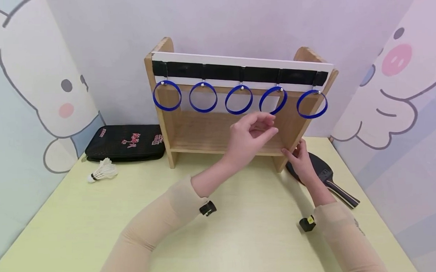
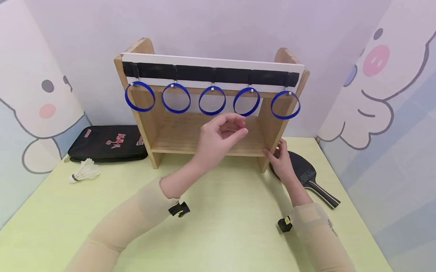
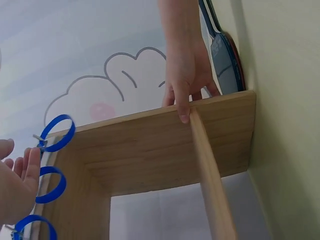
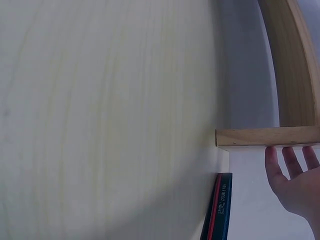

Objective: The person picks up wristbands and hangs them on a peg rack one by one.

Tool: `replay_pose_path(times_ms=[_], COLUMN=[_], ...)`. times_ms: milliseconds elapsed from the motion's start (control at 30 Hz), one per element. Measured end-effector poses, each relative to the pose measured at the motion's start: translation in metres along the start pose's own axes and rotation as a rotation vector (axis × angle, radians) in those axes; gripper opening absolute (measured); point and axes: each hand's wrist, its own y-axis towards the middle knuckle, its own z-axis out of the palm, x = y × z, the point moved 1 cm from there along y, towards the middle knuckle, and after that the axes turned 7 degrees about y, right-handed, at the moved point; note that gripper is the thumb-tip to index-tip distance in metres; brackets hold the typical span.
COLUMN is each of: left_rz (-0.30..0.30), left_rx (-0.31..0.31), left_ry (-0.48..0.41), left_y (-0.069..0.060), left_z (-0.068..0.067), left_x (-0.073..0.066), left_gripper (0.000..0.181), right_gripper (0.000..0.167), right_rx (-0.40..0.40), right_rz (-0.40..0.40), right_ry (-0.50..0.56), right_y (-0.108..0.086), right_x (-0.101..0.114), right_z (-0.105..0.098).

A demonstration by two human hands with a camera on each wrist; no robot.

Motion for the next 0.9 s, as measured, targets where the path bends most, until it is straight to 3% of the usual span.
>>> replay_pose_path(times_ms=[200,433,533,633,800,900], left_rz=[0.009,0.057,0.091,0.157,0.3,0.346], left_rx=[0.059,0.124,0.141,0.137,0.077,0.041], left_ry=[0.029,0.145,0.239,0.351,0.535,0.636], left_y=[-0.009,-0.019,-0.025,-0.03,-0.039,-0.046], left_z=[-0.021,-0.042,-0.055,-0.069,-0.092,-0.105], left_x=[-0.01,-0.017,-0.017,-0.016,-0.014,-0.011], left_gripper=[0.028,0.031,0.034,0.037,0.035,0.035], right_gripper=[0.068,0.069,0.063,0.053,0.043,0.04], right_rx=[0.004,0.054,0.06,0.019,-0.097,-0.151], right_rz=[-0.015,-0.017,-0.049,-0.143,-0.246,-0.284], right_ry=[-0.069,-0.205,-0.304,-0.397,-0.471,-0.497], right_y=[0.006,-0.001,-0.007,-0.015,-0.032,-0.046], right_x=[-0.01,0.003,0.017,0.036,0.073,0.095], right_z=[-0.003,-0.014,-0.02,-0.026,-0.027,-0.021])
